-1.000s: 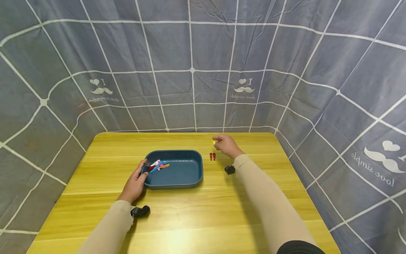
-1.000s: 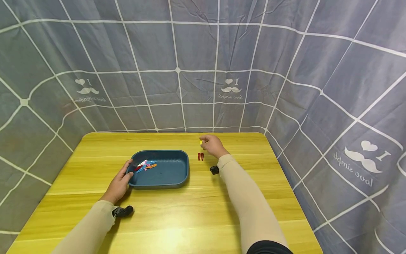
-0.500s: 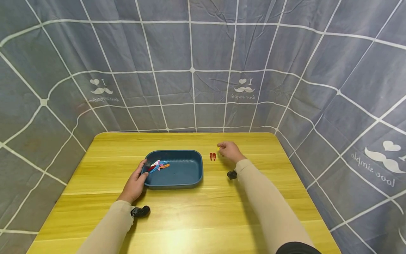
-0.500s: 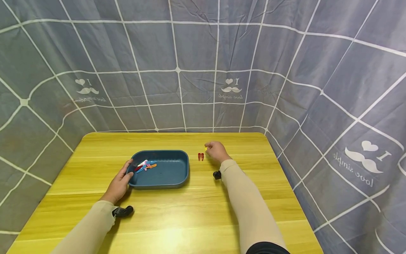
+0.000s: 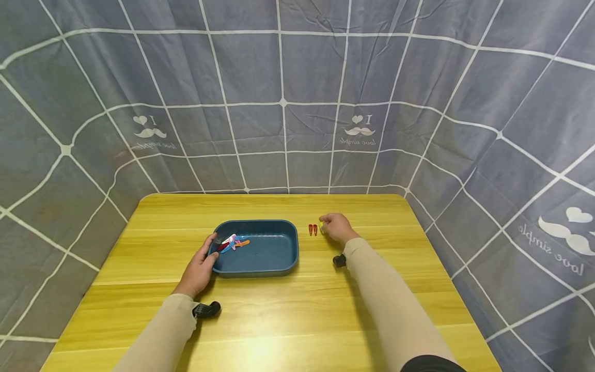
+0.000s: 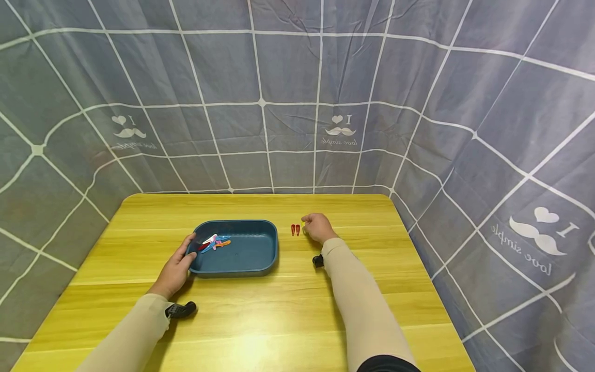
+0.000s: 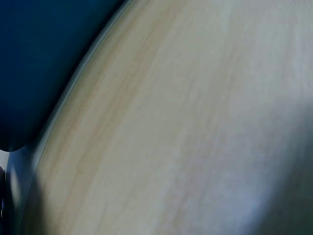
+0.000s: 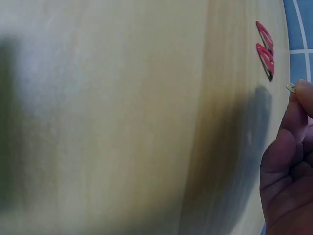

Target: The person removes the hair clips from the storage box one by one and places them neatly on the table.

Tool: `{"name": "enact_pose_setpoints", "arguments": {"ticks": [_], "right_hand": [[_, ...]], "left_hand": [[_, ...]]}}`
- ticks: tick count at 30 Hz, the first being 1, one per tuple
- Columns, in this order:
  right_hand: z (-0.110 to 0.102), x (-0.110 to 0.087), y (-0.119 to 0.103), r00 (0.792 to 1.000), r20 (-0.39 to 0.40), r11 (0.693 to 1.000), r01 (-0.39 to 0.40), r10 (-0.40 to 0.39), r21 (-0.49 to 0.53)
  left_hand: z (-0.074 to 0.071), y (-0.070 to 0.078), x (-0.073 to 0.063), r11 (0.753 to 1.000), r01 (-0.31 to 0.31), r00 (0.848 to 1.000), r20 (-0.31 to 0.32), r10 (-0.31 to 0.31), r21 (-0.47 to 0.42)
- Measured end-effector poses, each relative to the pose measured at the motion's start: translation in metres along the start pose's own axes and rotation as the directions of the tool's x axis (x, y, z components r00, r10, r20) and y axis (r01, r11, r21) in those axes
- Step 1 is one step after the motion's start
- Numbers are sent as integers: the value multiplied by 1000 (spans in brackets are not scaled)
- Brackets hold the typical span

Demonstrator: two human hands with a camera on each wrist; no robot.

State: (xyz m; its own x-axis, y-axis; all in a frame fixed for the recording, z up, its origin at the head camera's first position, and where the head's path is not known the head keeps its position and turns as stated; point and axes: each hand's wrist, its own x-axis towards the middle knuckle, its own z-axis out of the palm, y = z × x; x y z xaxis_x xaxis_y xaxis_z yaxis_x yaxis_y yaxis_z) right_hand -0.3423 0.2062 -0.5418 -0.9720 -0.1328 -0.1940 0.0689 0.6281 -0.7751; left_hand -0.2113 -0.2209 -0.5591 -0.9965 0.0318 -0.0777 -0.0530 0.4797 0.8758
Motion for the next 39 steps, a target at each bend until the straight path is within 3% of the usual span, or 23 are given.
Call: {"name": "enact_pose_setpoints", "arguments": {"ticks": [7, 20, 30, 39], "right_hand": [[5, 1, 5, 999, -25, 999, 23, -24, -40], [9, 0, 7, 999, -20, 999, -33, 32, -10], [12, -2, 6, 1000, -28, 996, 7, -10, -89], [10, -3, 7, 1000, -14, 995, 14, -16, -99]], "left_hand": [[0, -2, 1, 1000, 5, 1000, 0, -5, 4], [0, -2, 3, 1000, -3, 1000, -3, 3, 6], [-1, 0, 0, 1000, 16, 1000, 1, -16, 6], [-1, 1, 0, 999, 32, 999, 2, -32, 9]]}}
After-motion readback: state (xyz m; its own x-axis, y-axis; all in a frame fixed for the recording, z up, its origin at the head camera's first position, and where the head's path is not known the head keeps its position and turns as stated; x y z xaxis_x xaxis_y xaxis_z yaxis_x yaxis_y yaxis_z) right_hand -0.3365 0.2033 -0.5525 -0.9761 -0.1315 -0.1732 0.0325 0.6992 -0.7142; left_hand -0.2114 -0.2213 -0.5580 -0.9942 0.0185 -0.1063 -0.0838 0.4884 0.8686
